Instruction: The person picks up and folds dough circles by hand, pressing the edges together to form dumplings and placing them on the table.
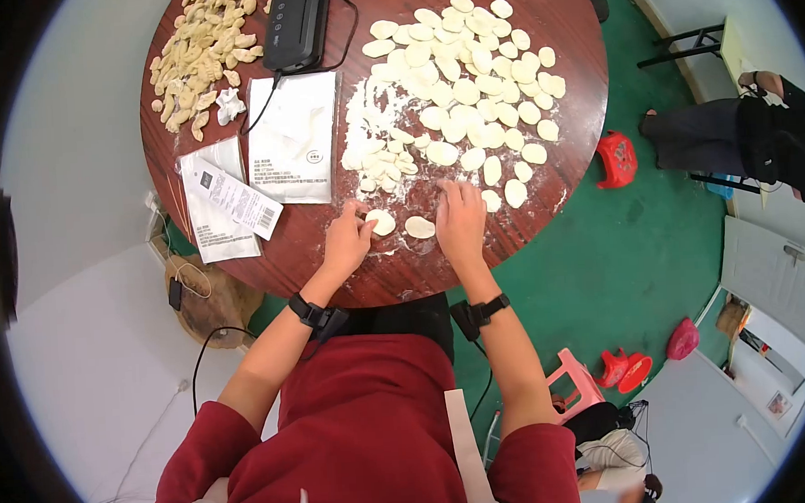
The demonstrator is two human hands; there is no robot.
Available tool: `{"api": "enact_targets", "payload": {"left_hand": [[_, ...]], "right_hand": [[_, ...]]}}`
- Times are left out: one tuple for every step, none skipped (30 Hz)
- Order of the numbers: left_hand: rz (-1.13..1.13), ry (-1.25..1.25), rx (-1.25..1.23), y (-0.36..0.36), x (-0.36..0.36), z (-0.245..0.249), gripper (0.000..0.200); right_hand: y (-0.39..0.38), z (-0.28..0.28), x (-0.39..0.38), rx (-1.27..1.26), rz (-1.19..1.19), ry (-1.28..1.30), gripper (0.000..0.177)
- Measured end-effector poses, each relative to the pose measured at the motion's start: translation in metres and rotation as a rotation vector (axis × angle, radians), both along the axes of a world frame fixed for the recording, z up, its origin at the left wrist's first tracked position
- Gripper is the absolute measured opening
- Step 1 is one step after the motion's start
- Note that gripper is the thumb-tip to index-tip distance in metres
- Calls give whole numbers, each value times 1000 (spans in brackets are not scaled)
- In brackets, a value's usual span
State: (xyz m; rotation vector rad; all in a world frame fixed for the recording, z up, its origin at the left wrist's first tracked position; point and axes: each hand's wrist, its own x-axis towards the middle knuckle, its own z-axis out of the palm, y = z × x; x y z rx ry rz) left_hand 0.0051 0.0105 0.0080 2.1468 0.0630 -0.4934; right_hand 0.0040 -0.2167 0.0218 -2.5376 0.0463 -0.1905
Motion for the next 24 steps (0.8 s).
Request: {"api": "enact_targets", "payload": {"left_hand": [[0,-1,5,-1,1,4,26],[-15,-8,146,-2,1,8,26],[-32,-12,286,-2,0,12,26],[-38,-11,289,-2,1,14,26],[-29,-84,313,-3,4,14,26],[-20,-154,333,-4,5,15,27],[-24,-154,331,-8,8,14,27],[-39,-361,326,-13,12,13,29],[-53,-570,319,-18,18,11,33],[-55,-571,316,-25,23,4,33],[-100,-663,263,-34,30,-3,40],[-144,-753,205,-42,35,-8,48],[-144,-752,194,-47,38,-12,48],[-172,-774,132,-53,41,-15,52],[-198,-800,69,-59,45,-18,56],[-239,-739,42,-60,42,-21,66],[-238,-744,29,-60,40,-24,66],[-268,-703,39,-58,36,-29,68],[-304,-663,45,-58,33,-35,70],[-314,-713,56,-58,32,-42,74],[-333,-720,20,-58,33,-43,74],[-335,-696,98,-60,33,-42,75],[-338,-675,170,-63,33,-42,76],[-348,-687,170,-62,31,-47,76]], "right_hand": [[6,-2,7,-56,-26,-40,28],[12,-13,9,-121,-23,-14,37],[20,-15,11,-116,-27,-9,37],[28,-17,13,-157,-52,-35,43],[36,-19,17,-198,-79,-63,49],[40,-26,18,-213,-95,-36,61],[43,-32,20,-215,-99,-35,61],[46,-38,20,-243,-141,-28,62],[49,-40,22,-271,-183,-23,64],[53,-41,24,-273,-185,-23,64],[55,-42,24,-287,-176,-20,64],[55,-43,24,-305,-168,-15,64],[54,-44,22,-314,-171,-14,64],[54,-43,19,-293,-148,-2,63],[53,-44,16,-274,-125,7,62],[52,-47,13,-251,-129,-4,60],[52,-50,11,-263,-133,-8,60],[52,-55,10,-270,-132,34,60],[51,-60,10,-280,-139,76,59],[50,-65,9,-313,-127,110,59],[49,-67,8,-338,-120,120,60],[49,-68,7,-366,-118,133,61],[48,-64,8,-348,-112,143,63],[48,-59,7,-329,-106,155,65]]}}
